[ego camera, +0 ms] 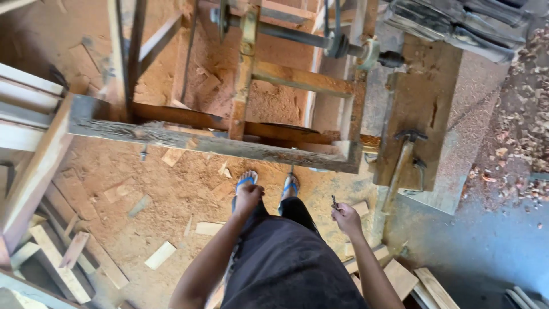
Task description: The recorder is repairing or adjusting a woodworking machine, specifically interacting with pulleys, belts, and drill bits in a workshop environment.
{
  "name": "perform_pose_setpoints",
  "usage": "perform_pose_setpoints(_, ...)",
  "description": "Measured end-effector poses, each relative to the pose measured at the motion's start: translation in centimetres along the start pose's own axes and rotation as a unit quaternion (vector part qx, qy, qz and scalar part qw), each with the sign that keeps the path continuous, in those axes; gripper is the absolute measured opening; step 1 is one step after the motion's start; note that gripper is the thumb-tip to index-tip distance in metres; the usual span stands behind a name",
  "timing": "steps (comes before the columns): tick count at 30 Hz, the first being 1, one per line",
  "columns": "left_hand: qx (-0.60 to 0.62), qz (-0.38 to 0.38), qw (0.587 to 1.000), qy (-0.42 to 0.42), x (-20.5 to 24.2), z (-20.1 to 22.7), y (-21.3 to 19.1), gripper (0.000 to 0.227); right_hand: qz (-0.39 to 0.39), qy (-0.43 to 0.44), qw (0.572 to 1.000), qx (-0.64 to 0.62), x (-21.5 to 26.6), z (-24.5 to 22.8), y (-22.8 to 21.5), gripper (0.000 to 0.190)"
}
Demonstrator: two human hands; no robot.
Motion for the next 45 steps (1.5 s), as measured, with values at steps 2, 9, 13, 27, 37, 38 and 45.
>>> perform_pose_setpoints(2, -0.105, -0.072, 0.989, 0.074, 1.0, 1.8, 0.3, 0.028, -0.021, -0.035, 0.997, -0.071, 1.6, -3.9, 2.1, 0.023)
perform_pose_setpoints(9, 0.006, -0.288, 0.958, 0.004, 8.8, 10.7, 5.5, 0.058, -0.096, -0.038, 0.992, -0.070, 7.7, -17.2, 8.7, 0.025)
perform_pose_setpoints(13, 0.100, -0.336, 0.934, -0.067, 11.8, 13.1, 5.9, 0.061, -0.094, -0.064, 0.992, -0.053, 9.2, -20.7, 10.4, 0.025)
perform_pose_setpoints(27, 0.225, -0.427, 0.863, -0.151, 12.0, 11.9, 4.7, 0.042, -0.002, -0.129, 0.991, -0.019, 10.8, -23.2, 11.6, 0.032)
perform_pose_setpoints(37, 0.178, -0.423, 0.871, -0.175, 12.2, 13.2, 4.8, 0.042, 0.042, -0.181, 0.983, -0.008, 13.2, -26.0, 9.8, 0.029)
perform_pose_setpoints(38, 0.171, -0.425, 0.872, -0.176, 12.6, 13.7, 4.8, 0.042, 0.035, -0.193, 0.981, -0.014, 13.3, -25.6, 9.9, 0.029)
perform_pose_setpoints(45, 0.126, -0.450, 0.867, -0.170, 13.7, 14.3, 6.3, 0.041, 0.039, -0.194, 0.980, -0.019, 13.9, -24.5, 8.5, 0.025)
Point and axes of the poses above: each hand's wrist, its own x-axis away from the middle knuckle, its own y-axis out of the palm, z = x × y, the point moved 6 cm from there along -x, towards the middle knuckle, and after that the axes turned 2 degrees about z, right-handed, at the moved point
